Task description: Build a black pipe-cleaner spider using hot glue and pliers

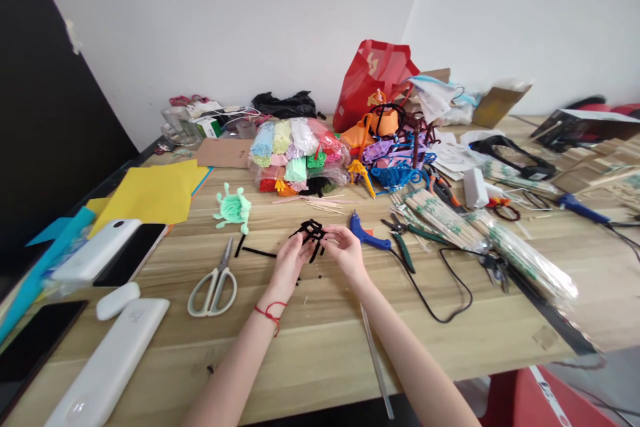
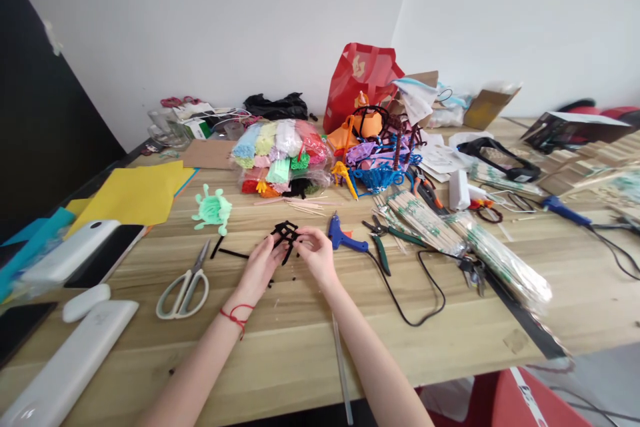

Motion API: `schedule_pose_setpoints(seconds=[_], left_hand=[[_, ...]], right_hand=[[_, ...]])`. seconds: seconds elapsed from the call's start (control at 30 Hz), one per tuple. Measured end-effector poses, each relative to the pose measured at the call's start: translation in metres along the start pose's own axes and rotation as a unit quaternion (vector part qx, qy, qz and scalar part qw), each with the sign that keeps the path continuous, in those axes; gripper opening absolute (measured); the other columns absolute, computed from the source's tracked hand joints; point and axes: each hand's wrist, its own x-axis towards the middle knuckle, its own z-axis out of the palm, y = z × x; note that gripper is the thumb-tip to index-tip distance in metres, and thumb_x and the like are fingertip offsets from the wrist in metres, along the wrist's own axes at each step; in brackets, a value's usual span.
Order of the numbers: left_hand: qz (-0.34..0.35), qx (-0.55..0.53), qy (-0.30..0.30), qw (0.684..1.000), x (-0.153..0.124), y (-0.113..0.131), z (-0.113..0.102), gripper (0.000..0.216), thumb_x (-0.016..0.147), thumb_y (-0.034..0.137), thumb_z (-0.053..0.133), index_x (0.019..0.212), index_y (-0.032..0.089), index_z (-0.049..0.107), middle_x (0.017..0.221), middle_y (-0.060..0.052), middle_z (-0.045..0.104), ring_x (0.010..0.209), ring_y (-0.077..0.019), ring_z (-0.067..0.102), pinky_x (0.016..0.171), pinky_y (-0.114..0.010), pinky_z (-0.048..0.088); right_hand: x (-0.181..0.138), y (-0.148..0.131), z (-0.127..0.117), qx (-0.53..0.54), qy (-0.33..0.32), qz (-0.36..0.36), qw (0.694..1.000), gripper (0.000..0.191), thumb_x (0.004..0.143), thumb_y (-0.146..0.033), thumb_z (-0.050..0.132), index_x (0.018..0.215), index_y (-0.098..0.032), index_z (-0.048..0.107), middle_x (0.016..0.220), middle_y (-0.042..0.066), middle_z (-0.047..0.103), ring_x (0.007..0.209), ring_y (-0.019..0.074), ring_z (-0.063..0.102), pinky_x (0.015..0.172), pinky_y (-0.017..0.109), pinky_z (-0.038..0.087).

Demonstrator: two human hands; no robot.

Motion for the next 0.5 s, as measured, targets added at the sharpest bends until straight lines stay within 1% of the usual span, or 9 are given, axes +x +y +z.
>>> schedule_pose_setpoints(seconds=[0.1,0.2,0.27,0.37,0.5], left_hand=[[0.008,0.034,0.016,0.999,-0.0014,0.0003,0.0001,0.037,0.060,0.034,0.080,0.090,0.015,0.069,0.091,-0.006,0.072,0.080,-0.0149,0.065,0.082,-0.029,0.049],[0.012,0.058,0.032,0.998,-0.0033,0.0004,0.0019,0.036,0.061,0.032,0.079,0.091,0.014,0.069,0.092,-0.006,0.072,0.081,-0.0157,0.066,0.080,-0.029,0.050],[0.014,0.085,0.032,0.996,-0.0049,0.0006,0.0045,0.039,0.059,0.030,0.080,0.093,0.015,0.068,0.094,-0.006,0.071,0.082,-0.0168,0.066,0.076,-0.028,0.052],[0.017,0.126,0.019,0.992,-0.0067,-0.0003,0.0085,0.048,0.052,0.022,0.083,0.096,0.016,0.065,0.094,-0.006,0.071,0.083,-0.0181,0.066,0.071,-0.028,0.053],[0.025,0.129,0.020,0.991,-0.0063,-0.0035,0.0090,0.047,0.052,0.021,0.082,0.095,0.015,0.063,0.094,-0.007,0.070,0.079,-0.0183,0.067,0.066,-0.027,0.054]], right_hand=[[0.0008,-0.0010,-0.0006,0.009,0.003,0.004,1.000,0.024,0.062,-0.022,0.073,0.084,-0.020,0.063,0.093,0.005,0.066,0.078,0.0154,0.063,0.073,0.030,0.054],[0.0009,-0.0012,-0.0004,0.015,0.004,0.005,1.000,0.025,0.062,-0.023,0.074,0.084,-0.020,0.063,0.092,0.005,0.066,0.078,0.0154,0.063,0.073,0.030,0.054],[0.0007,-0.0013,0.0000,0.017,0.007,0.004,1.000,0.024,0.062,-0.023,0.074,0.083,-0.021,0.063,0.092,0.004,0.066,0.077,0.0156,0.063,0.072,0.030,0.054],[0.0004,-0.0019,0.0005,0.010,0.013,0.007,1.000,0.025,0.062,-0.025,0.074,0.083,-0.021,0.062,0.092,0.005,0.066,0.077,0.0158,0.063,0.072,0.030,0.054],[-0.0002,-0.0024,0.0010,0.002,0.018,0.010,1.000,0.025,0.062,-0.026,0.074,0.083,-0.020,0.062,0.091,0.005,0.066,0.076,0.0159,0.063,0.070,0.030,0.054]])
